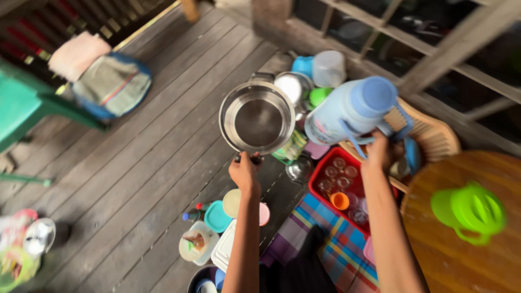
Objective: The person organizes various containers and household items on a wooden table, including moving a water jug, stacking lunch boxes, and placing bowls and bottles. The person then moves to a charcoal stove to pick up a discarded plastic wrapper and throws it out a window.
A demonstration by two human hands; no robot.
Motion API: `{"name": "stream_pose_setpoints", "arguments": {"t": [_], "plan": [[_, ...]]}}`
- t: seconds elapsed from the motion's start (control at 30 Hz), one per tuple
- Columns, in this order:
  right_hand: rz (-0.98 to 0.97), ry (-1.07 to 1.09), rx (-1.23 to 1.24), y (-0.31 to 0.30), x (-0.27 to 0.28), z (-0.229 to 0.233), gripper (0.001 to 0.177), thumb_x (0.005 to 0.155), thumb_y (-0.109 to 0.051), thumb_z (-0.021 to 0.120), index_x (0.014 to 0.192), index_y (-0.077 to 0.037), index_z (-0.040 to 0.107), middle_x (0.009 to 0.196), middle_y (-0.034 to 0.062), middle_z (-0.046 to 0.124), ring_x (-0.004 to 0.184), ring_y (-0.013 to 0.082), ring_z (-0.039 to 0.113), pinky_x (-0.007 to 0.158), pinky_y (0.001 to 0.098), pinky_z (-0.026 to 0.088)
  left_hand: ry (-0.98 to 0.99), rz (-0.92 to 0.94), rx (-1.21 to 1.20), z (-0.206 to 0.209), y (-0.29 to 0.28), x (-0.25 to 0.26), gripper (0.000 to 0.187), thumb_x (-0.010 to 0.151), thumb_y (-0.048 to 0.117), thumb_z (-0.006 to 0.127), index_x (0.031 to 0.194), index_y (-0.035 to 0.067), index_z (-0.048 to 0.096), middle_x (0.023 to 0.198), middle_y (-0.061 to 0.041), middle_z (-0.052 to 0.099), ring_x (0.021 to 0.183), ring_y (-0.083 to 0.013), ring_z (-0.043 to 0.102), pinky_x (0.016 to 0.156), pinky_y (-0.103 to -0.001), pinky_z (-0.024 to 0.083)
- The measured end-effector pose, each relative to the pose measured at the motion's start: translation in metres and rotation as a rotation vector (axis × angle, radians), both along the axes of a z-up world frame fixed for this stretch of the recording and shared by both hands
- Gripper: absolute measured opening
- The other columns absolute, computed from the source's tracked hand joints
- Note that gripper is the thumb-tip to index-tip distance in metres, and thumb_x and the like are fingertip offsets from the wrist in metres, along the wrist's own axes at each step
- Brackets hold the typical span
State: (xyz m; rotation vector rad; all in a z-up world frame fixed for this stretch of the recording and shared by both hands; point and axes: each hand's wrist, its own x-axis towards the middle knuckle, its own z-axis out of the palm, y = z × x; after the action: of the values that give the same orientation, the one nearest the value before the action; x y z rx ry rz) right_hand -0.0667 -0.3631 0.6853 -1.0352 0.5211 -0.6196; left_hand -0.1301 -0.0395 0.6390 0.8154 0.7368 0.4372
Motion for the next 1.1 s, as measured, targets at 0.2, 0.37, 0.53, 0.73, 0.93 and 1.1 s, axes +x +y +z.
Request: {"name": "stream_pose_setpoints", "arguments": {"t": [0.2,0.37,0.53,0.73,0.93,1.1], "plan": [[-0.25,0.018,-0.137,-0.05,-0.05,0.003,0.024,0.086,-0.001,0.076,0.107,-0.001,0.066,0.1,0.0077,0.068,0.082,0.0175,0.061,0.07,0.0352,0.047,-0.055,-0.293,0.064,0.035,-0.061,-0.017,0.021,0.091,0.011,0.061,0.083,-0.009,0.064,0.076,-0.018,0.073,0.054,-0.0185,0.056,0.056,-0.035,0.057],[-0.362,0.011,-0.306,-0.12,-0.102,0.002,0.022,0.077,0.0,0.073,0.099,-0.004,0.071,0.1,0.0019,0.075,0.087,0.0123,0.069,0.078,0.0287,0.056,-0.009,-0.445,0.059,0.058,-0.125,-0.04,0.024,0.088,0.011,0.062,0.083,-0.011,0.067,0.075,-0.015,0.072,0.059,-0.0179,0.068,0.055,-0.032,0.056],[-0.445,0.033,-0.354,-0.195,-0.157,-0.007,0.012,0.084,-0.001,0.074,0.094,-0.004,0.069,0.092,0.0003,0.07,0.079,0.0103,0.062,0.07,0.0267,0.051,0.012,-0.556,-0.015,0.07,-0.193,-0.061,0.026,0.089,0.014,0.063,0.083,-0.011,0.066,0.074,-0.014,0.07,0.061,-0.0178,0.068,0.058,-0.032,0.062],[-0.508,0.067,-0.286,-0.268,-0.23,0.002,0.011,0.083,0.002,0.071,0.09,-0.006,0.067,0.083,-0.0017,0.064,0.066,0.0054,0.052,0.057,0.0253,0.041,0.032,-0.678,0.032,0.084,-0.272,-0.085,0.024,0.09,0.012,0.064,0.083,-0.011,0.065,0.074,-0.016,0.069,0.06,-0.0221,0.066,0.055,-0.034,0.055],[-0.572,0.137,-0.136,-0.327,-0.296,0.023,0.014,0.083,0.005,0.066,0.086,-0.008,0.061,0.079,0.0023,0.066,0.056,0.0064,0.045,0.049,0.025,0.031,-0.097,-0.779,0.029,0.1,-0.35,-0.108,0.016,0.089,0.013,0.065,0.087,-0.003,0.064,0.075,-0.009,0.067,0.066,-0.0158,0.066,0.063,-0.033,0.063],[-0.643,0.129,-0.135,-0.382,-0.342,0.02,0.018,0.088,0.004,0.071,0.095,-0.008,0.059,0.086,0.0013,0.065,0.062,0.0048,0.051,0.052,0.0243,0.036,-0.031,-0.891,0.055,0.093,-0.421,-0.116,0.023,0.092,0.014,0.065,0.082,-0.007,0.068,0.075,-0.012,0.069,0.068,-0.0173,0.067,0.063,-0.034,0.06]]}}
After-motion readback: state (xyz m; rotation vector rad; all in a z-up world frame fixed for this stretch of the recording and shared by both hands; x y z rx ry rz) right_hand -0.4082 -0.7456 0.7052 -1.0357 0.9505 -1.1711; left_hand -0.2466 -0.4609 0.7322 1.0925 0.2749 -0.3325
